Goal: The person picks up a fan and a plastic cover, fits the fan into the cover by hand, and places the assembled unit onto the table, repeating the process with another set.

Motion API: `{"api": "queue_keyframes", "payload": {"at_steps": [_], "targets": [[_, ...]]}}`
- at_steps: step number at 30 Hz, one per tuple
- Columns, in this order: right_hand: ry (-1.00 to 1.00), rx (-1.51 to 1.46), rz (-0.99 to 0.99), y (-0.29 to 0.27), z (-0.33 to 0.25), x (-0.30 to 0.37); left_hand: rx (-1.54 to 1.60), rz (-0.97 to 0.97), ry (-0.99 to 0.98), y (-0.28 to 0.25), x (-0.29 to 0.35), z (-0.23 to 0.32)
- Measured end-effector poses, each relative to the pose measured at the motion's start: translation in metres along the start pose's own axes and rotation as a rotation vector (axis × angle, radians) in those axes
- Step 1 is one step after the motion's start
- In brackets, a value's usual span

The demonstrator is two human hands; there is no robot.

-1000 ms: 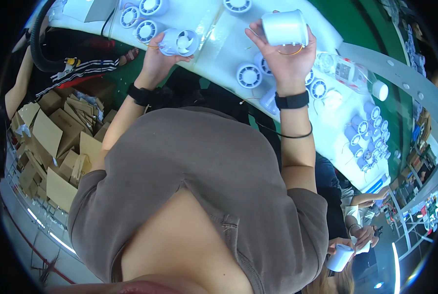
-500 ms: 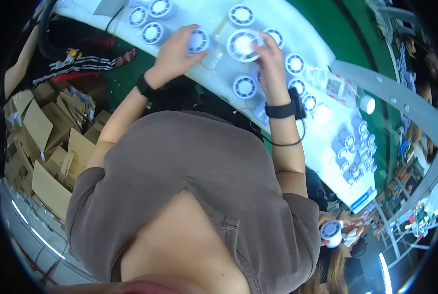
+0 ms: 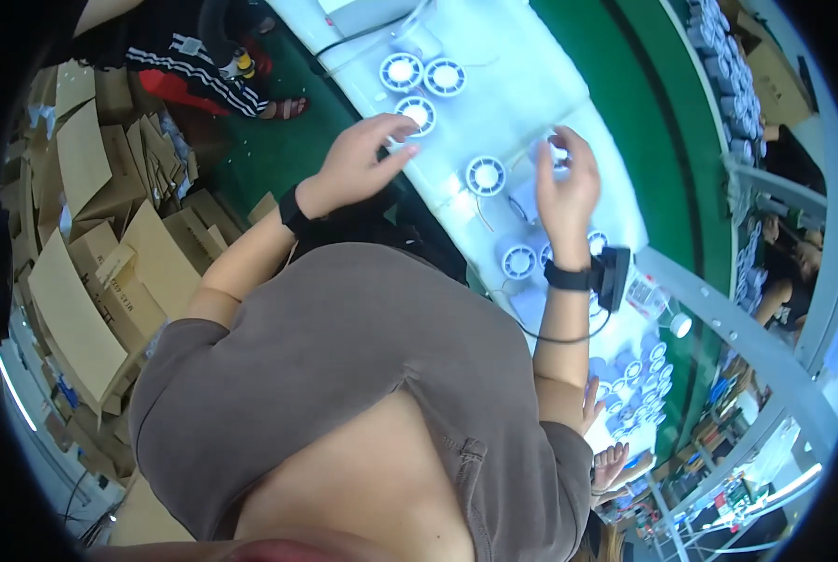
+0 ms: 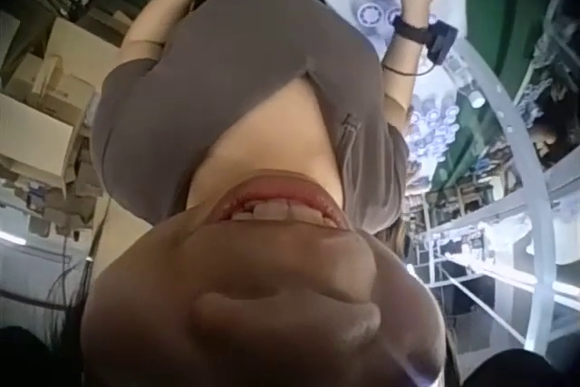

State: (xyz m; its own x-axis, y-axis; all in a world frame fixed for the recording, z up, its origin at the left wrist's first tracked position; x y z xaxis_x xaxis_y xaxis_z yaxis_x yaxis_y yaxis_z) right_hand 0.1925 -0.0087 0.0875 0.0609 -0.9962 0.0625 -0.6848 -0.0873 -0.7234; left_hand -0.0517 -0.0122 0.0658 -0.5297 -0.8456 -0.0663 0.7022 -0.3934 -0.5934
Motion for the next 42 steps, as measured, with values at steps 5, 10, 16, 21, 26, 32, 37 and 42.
{"api": "queue_keyframes", "payload": {"at_steps": [5,10,16,21,26,32,37,42], "targets": [[-0.46,0.483,-0.21,0.075,-0.063,-0.061,0.158,0.03,-0.313,-0.048,0.022,-0.063],[-0.555,0.756,-0.279,0.128,-0.073,-0.092,0.207,0.042,-0.382,-0.075,0.031,-0.109],[-0.322,0.669,-0.36,0.118,-0.065,-0.108,0.218,0.009,-0.377,-0.098,0.023,-0.14],[0.196,-0.359,-0.137,0.077,-0.06,-0.111,0.248,0.054,-0.227,-0.112,0.008,-0.136],[0.173,-1.652,-0.422,0.09,-0.101,-0.093,0.324,-0.042,-0.276,-0.113,0.003,-0.117],[0.068,-0.838,-0.8,0.115,-0.128,-0.076,0.957,-0.375,-0.302,-0.118,0.001,-0.063],[-0.497,0.164,-0.861,0.106,-0.209,-0.063,0.719,-0.344,-0.343,-0.104,0.032,-0.046],[-0.691,0.316,-0.906,0.138,-0.221,-0.048,0.755,-0.117,-0.277,-0.09,0.077,-0.042]]}}
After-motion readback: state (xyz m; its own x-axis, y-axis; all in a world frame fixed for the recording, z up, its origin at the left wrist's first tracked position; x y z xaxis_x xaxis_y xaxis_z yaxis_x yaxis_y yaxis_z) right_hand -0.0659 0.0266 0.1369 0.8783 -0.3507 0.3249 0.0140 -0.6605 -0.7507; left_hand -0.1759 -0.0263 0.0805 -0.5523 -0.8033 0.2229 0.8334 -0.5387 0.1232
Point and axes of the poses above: each hand's wrist, its own x-axis away from the middle knuckle, its own y-axis out of the palm, z = x × y, the point moved 3 cm from there along -x, towards the middle knuckle, and after that the axes turned 13 degrees about -z, right-handed, at the moved point
